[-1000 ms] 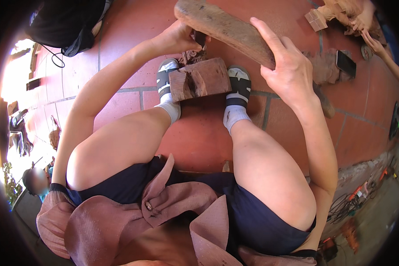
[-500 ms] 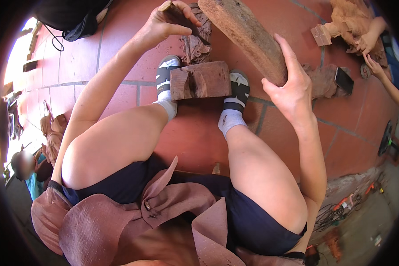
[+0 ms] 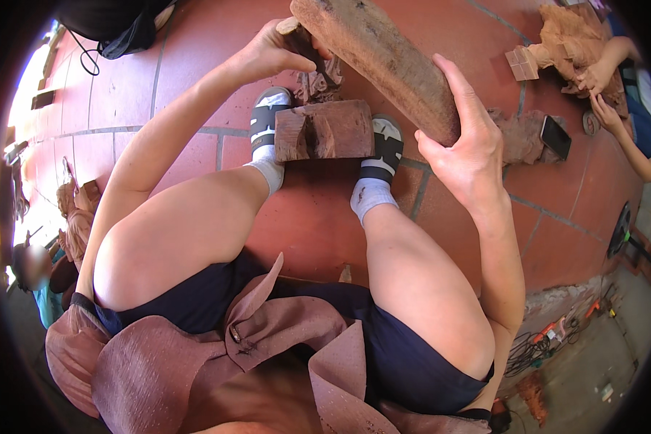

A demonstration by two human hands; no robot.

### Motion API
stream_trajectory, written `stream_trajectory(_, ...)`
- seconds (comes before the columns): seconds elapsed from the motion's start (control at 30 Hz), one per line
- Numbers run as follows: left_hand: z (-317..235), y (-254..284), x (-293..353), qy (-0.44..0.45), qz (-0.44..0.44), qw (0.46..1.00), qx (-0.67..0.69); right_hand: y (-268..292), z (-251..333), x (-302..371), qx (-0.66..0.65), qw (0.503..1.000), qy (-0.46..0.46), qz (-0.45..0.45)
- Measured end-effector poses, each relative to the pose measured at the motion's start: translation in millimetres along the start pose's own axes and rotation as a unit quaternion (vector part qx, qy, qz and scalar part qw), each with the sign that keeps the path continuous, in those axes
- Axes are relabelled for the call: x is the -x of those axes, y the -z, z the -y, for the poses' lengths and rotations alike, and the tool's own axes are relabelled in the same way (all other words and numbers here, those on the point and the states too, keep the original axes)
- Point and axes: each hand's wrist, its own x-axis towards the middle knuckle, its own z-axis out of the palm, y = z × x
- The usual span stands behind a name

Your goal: The person sits on the floor and carves a piece of wood using a chisel and a wooden mallet. They repeatedly strike the chisel to shape the wood, occasionally adjusting the piece and removing wood shavings.

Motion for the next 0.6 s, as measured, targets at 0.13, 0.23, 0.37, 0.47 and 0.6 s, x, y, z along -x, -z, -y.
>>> stream_trajectory(0.13,6.5,1.4,-0.3,-0.009,0.012,1.0,-0.015,0.5,3.4,-1.5,-0.03,0.999,0.007,-0.013)
stream_trajectory(0.23,9.6,-0.3,0.5,-0.029,0.022,0.999,-0.016,1.9,5.8,-2.0,-0.042,0.999,0.012,-0.02)
stream_trajectory(0.37,3.5,-8.1,0.6,-0.036,0.037,0.998,-0.04,-0.2,-0.9,-4.1,-0.022,0.998,0.046,-0.026)
stream_trajectory(0.47,9.0,-13.6,-1.6,-0.034,0.02,0.999,0.003,-0.2,-3.1,-8.7,0.094,0.995,0.031,0.017)
stream_trajectory(0.6,11.7,-12.3,-4.1,-0.006,0.03,0.999,-0.01,-2.3,-4.6,-4.9,0.094,0.995,-0.007,0.039)
